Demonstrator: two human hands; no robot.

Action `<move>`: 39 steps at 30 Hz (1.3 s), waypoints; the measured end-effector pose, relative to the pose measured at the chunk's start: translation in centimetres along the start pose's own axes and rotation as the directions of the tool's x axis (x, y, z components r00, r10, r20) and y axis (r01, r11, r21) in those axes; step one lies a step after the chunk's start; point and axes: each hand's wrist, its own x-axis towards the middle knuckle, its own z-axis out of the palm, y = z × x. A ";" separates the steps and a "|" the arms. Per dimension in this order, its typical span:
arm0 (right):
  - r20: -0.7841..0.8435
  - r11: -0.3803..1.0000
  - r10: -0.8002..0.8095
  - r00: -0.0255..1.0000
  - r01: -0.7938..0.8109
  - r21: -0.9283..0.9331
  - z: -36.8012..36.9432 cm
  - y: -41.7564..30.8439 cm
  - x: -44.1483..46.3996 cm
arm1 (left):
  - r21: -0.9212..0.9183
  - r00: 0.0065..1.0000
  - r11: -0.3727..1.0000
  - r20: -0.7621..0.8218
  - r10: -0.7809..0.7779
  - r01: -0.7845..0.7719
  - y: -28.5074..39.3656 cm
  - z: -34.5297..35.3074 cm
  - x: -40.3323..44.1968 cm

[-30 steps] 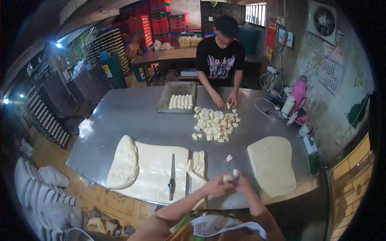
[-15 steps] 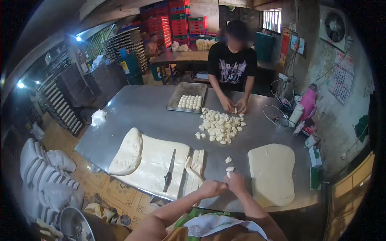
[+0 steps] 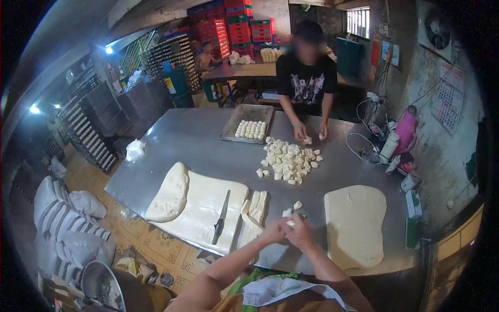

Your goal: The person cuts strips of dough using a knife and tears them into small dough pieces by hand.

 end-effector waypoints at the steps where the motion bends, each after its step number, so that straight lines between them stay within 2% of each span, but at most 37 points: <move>1: -0.045 0.993 0.078 0.996 -0.082 -0.082 0.7 1.6 0.1 | 0.145 0.997 0.987 0.031 -0.069 0.064 -0.5 0.7 0.3; 2: -0.049 0.993 0.084 0.995 -0.088 -0.084 1.0 3.1 0.0 | 0.143 0.997 0.988 0.038 -0.065 0.059 1.2 -0.7 -0.4; 4: 0.097 0.876 0.252 0.963 -0.185 -0.445 0.9 6.0 0.3 | 0.261 0.934 0.947 0.346 0.091 -0.189 6.9 -5.4 -2.0; 5: 0.082 0.870 0.264 0.961 -0.200 -0.450 0.8 7.4 -0.1 | 0.254 0.928 0.945 0.358 0.104 -0.204 6.3 -5.3 -1.9; 6: 0.046 0.916 0.225 0.973 -0.195 -0.351 1.0 8.9 -1.3 | 0.034 0.941 0.974 0.266 0.209 -0.225 5.4 -4.6 -2.4; 8: -0.016 0.968 0.148 0.989 -0.149 -0.203 1.3 9.3 -1.2 | -0.369 0.943 0.875 -0.016 0.332 -0.314 3.2 -4.4 -1.7; 9: -0.040 0.980 0.125 0.991 -0.129 -0.154 1.7 8.8 -1.0 | -0.375 0.943 0.874 -0.006 0.332 -0.310 1.8 -4.5 -1.7; 12: 0.094 0.983 0.143 0.985 -0.153 0.101 0.7 -2.1 -0.1 | -0.387 0.949 0.867 -0.119 0.292 -0.315 -1.6 -4.8 0.0; 13: 0.068 0.982 0.163 0.984 -0.169 0.090 1.1 -2.7 0.6 | -0.393 0.945 0.859 -0.137 0.299 -0.328 -1.8 -5.3 1.1; 15: -0.102 0.989 -0.086 0.991 0.073 -0.126 2.5 -2.8 0.2 | -0.321 0.906 0.848 -0.119 0.405 -0.422 -1.0 -7.5 2.0; 16: -0.131 0.990 -0.052 0.990 0.034 -0.135 3.1 -2.6 0.6 | -0.284 0.881 0.835 -0.108 0.461 -0.472 -0.6 -7.6 2.3; 17: -0.199 0.967 -0.192 0.961 0.150 -0.208 3.7 -2.2 1.6 | -0.302 0.873 0.824 -0.073 0.482 -0.480 -0.6 -7.1 2.5; 18: -0.247 0.923 -0.329 0.911 0.254 -0.289 3.9 -1.6 2.0 | -0.268 0.938 0.906 0.021 0.346 -0.328 -0.7 -6.4 2.4; 19: -0.267 0.929 -0.304 0.915 0.221 -0.298 3.8 -1.0 1.9 | -0.213 0.976 0.962 0.104 0.193 -0.168 -0.8 -5.6 2.1; 20: -0.216 0.947 -0.129 0.968 0.056 -0.317 3.5 -0.3 1.7 | -0.140 0.986 0.990 0.167 0.028 -0.005 -0.6 -5.0 1.6; 21: -0.162 0.934 0.048 0.986 -0.101 -0.343 3.2 0.3 1.5 | -0.145 0.982 0.989 0.183 0.035 -0.008 -0.5 -4.5 0.8; 22: -0.111 0.894 0.223 0.969 -0.248 -0.372 3.1 1.1 1.2 | -0.129 0.968 0.980 0.184 0.171 -0.149 0.0 -4.5 -0.5; 24: -0.116 0.871 0.280 0.953 -0.303 -0.386 2.5 4.9 0.6 | -0.086 0.880 0.899 0.184 0.437 -0.429 0.7 -5.4 -1.9; 25: -0.106 0.849 0.339 0.935 -0.353 -0.393 2.5 6.9 -0.4 | -0.084 0.879 0.901 0.199 0.433 -0.425 0.6 -6.1 -2.3; 26: -0.089 0.824 0.392 0.916 -0.393 -0.409 2.1 7.2 -1.0 | -0.216 0.941 0.948 0.193 0.277 -0.235 0.8 -6.9 -2.1; 27: -0.082 0.826 0.382 0.920 -0.380 -0.417 1.7 7.5 -0.8 | -0.348 0.975 0.937 0.190 0.117 -0.045 1.3 -7.4 -1.3; 28: -0.050 0.902 0.278 0.959 -0.279 -0.329 1.7 5.9 -0.3 | -0.465 0.975 0.873 0.217 -0.049 0.147 1.7 -7.4 -1.3; 29: -0.031 0.957 0.180 0.983 -0.182 -0.224 2.2 3.5 -0.4 | -0.460 0.973 0.873 0.224 -0.062 0.161 1.6 -6.6 -2.0; 30: -0.029 0.990 0.069 0.997 -0.072 -0.121 2.3 1.7 -0.2 | -0.446 0.999 0.895 0.024 0.035 -0.021 1.3 -5.6 -2.0; 31: -0.036 0.991 0.053 0.998 -0.057 -0.125 1.8 0.5 0.4 | -0.391 0.971 0.895 -0.183 0.153 -0.215 1.3 -5.0 -1.0; 33: -0.045 0.999 -0.052 0.998 0.051 -0.015 1.3 -1.8 0.4 | -0.298 0.891 0.874 -0.367 0.266 -0.383 1.6 -4.6 0.1; 34: -0.044 0.994 -0.091 0.995 0.093 0.050 1.6 -2.2 -0.4 | -0.279 0.934 0.912 -0.277 0.224 -0.302 1.6 -5.1 0.1; 36: -0.059 0.996 -0.070 0.996 0.073 0.046 1.7 -2.1 -0.3 | -0.210 0.986 0.966 -0.104 0.133 -0.153 1.6 -6.2 0.4; 37: -0.084 0.998 -0.049 0.995 0.052 0.032 1.6 -1.9 0.0 | -0.202 0.987 0.968 -0.098 0.129 -0.147 1.8 -5.6 0.3; 39: -0.100 0.999 -0.023 0.995 0.025 0.021 1.0 -0.8 0.4 | 0.040 0.999 0.998 -0.022 0.040 -0.039 2.7 -3.4 -0.3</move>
